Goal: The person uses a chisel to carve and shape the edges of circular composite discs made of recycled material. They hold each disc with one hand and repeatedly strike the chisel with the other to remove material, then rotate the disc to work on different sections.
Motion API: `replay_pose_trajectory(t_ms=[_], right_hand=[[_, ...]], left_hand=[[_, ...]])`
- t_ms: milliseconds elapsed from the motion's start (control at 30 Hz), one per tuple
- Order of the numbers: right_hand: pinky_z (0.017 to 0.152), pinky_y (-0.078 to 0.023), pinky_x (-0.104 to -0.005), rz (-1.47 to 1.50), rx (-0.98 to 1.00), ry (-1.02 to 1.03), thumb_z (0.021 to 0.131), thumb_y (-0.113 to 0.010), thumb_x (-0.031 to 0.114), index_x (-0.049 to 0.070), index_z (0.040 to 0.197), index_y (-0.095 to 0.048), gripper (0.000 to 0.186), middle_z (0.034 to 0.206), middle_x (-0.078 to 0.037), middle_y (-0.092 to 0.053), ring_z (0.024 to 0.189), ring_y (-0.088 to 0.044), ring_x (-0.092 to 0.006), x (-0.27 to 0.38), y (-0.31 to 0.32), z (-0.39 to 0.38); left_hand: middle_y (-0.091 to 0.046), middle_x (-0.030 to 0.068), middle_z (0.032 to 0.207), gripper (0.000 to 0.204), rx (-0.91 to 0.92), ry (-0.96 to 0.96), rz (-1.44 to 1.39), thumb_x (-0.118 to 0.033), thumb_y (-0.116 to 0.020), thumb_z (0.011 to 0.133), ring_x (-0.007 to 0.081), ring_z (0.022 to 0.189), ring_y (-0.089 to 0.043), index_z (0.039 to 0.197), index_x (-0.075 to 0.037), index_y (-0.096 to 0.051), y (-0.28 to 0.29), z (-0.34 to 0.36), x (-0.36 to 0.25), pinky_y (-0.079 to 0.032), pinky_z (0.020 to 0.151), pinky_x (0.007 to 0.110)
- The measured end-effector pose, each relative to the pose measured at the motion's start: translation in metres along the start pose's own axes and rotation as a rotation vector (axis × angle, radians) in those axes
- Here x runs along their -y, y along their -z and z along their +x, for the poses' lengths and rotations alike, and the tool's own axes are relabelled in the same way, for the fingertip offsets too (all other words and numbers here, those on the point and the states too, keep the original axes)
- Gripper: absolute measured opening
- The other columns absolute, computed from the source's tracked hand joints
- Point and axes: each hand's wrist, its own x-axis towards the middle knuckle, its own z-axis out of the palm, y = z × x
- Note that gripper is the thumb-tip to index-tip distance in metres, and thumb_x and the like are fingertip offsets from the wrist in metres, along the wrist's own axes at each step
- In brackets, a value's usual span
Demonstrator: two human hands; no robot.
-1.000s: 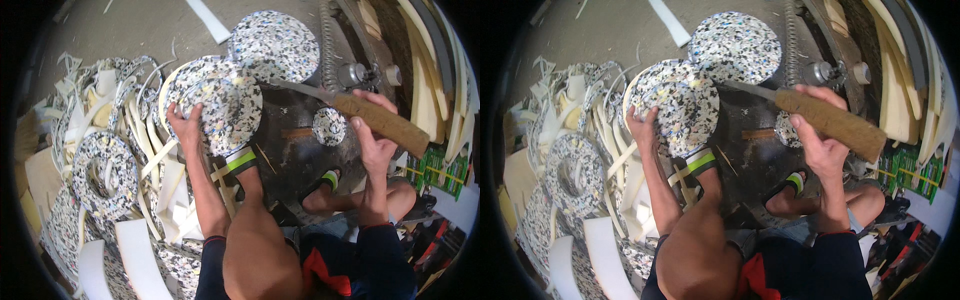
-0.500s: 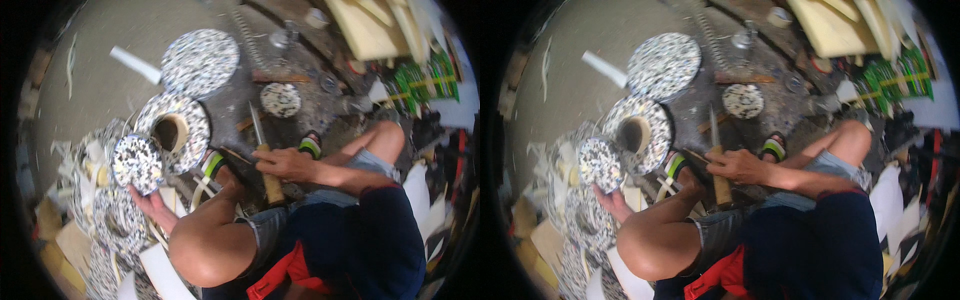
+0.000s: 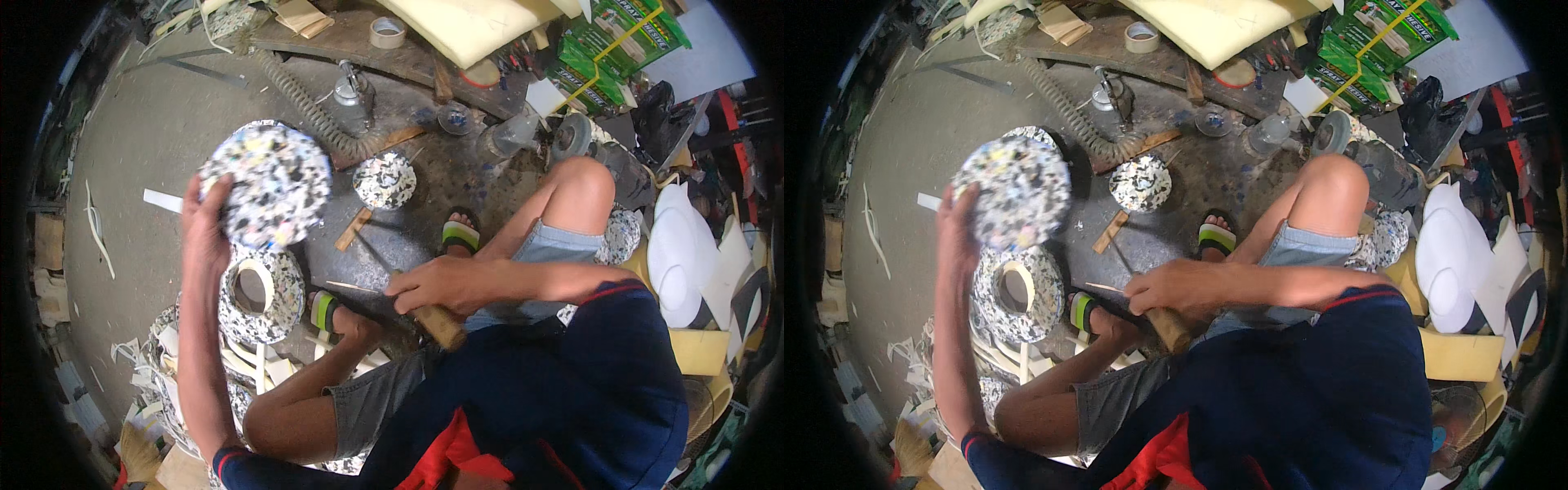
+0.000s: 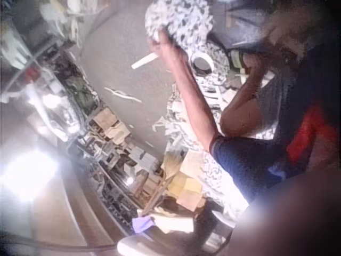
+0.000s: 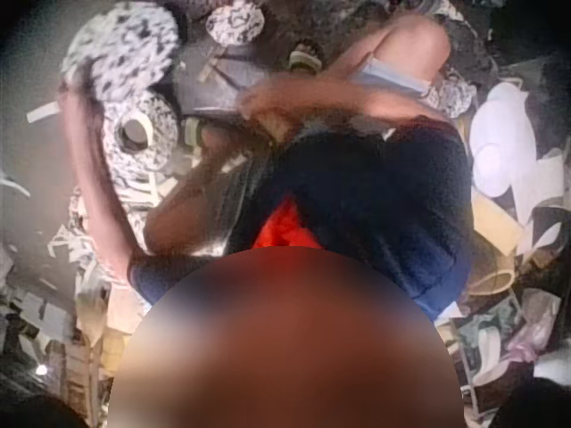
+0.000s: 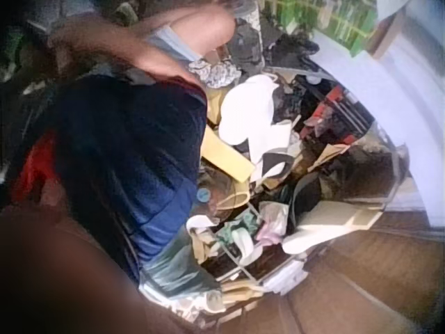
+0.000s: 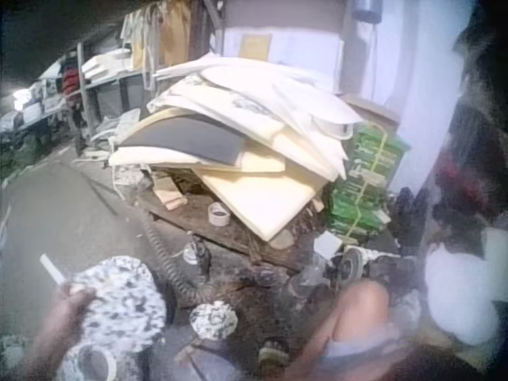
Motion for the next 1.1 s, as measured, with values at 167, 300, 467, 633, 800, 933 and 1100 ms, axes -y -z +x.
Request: replay_pose_trajectory(t_ms=[167,300,467,633,800,933,1100], right_hand=[[0.104,-0.052,-0.0440,0.182,-0.076,-0.171,0.098,-0.069,0.021,0.005,0.120,-0.066,0.027,0.134,-0.022,-0.065,0.124,-0.064,-0.0384,0.062,0.155,-0.029],[0.085,-0.058,-0.0400,-0.114,-0.624,-0.097,0.093,-0.070,0.030,0.003,0.113,-0.068,0.034,0.113,-0.030,-0.071,0.101,-0.072,-0.0358,0.114,0.200,-0.039],[0.063,-0.051,-0.0224,0.019,-1.221,-0.285,0.083,-0.071,0.026,0.006,0.118,-0.065,0.041,0.119,-0.031,-0.067,0.092,-0.069,-0.0242,0.109,0.187,-0.082],[0.055,-0.047,-0.0203,0.055,-1.039,-0.303,0.089,-0.065,0.012,0.004,0.130,-0.064,0.042,0.123,-0.025,-0.071,0.070,-0.063,-0.0102,0.068,0.213,-0.124],[0.056,-0.049,-0.0207,0.170,-1.167,-0.027,0.092,-0.071,0.004,0.000,0.121,-0.069,0.029,0.111,-0.014,-0.077,0.068,-0.064,-0.0095,0.061,0.215,-0.120],[0.054,-0.045,-0.0197,0.167,-1.154,-0.123,0.098,-0.058,0.005,0.002,0.134,-0.060,0.037,0.125,-0.027,-0.070,0.064,-0.059,-0.0083,0.072,0.212,-0.118],[0.056,-0.045,-0.0197,0.184,-1.084,-0.110,0.101,-0.061,0.010,-0.001,0.136,-0.055,0.038,0.131,-0.035,-0.064,0.075,-0.061,-0.0095,0.079,0.216,-0.119]], left_hand=[[-0.071,0.0146,0.119,0.042,0.094,0.233,-0.163,-0.015,-0.074,0.095,0.0261,0.103,-0.072,0.130,0.000,-0.057,-0.053,0.067,0.132,-0.061,0.092,0.040],[-0.072,0.0143,0.117,0.032,0.077,0.354,-0.312,-0.010,-0.073,0.097,0.0249,0.099,-0.072,0.126,-0.005,-0.060,-0.110,0.077,0.256,-0.062,0.085,0.040],[-0.069,0.0207,0.123,0.061,-0.252,0.348,0.005,-0.015,-0.080,0.093,0.0293,0.100,-0.070,0.141,0.004,-0.048,-0.146,0.073,0.348,-0.058,0.088,0.050],[-0.066,0.0213,0.132,0.071,0.091,0.740,-0.231,-0.011,-0.083,0.089,0.0393,0.118,-0.068,0.146,0.004,-0.044,-0.134,0.095,0.370,-0.058,0.098,0.056],[-0.073,0.0137,0.122,0.054,0.341,0.955,-0.182,-0.016,-0.080,0.089,0.0325,0.108,-0.073,0.137,-0.004,-0.059,-0.157,0.097,0.380,-0.062,0.084,0.054],[-0.075,0.0088,0.105,0.054,0.166,0.844,-0.152,-0.022,-0.088,0.081,0.0268,0.081,-0.074,0.126,-0.008,-0.063,-0.193,0.096,0.392,-0.050,0.052,0.046],[-0.075,0.0086,0.103,0.053,0.036,0.823,-0.074,-0.019,-0.091,0.078,0.0254,0.075,-0.072,0.122,-0.007,-0.065,-0.223,0.093,0.415,-0.052,0.051,0.047]])
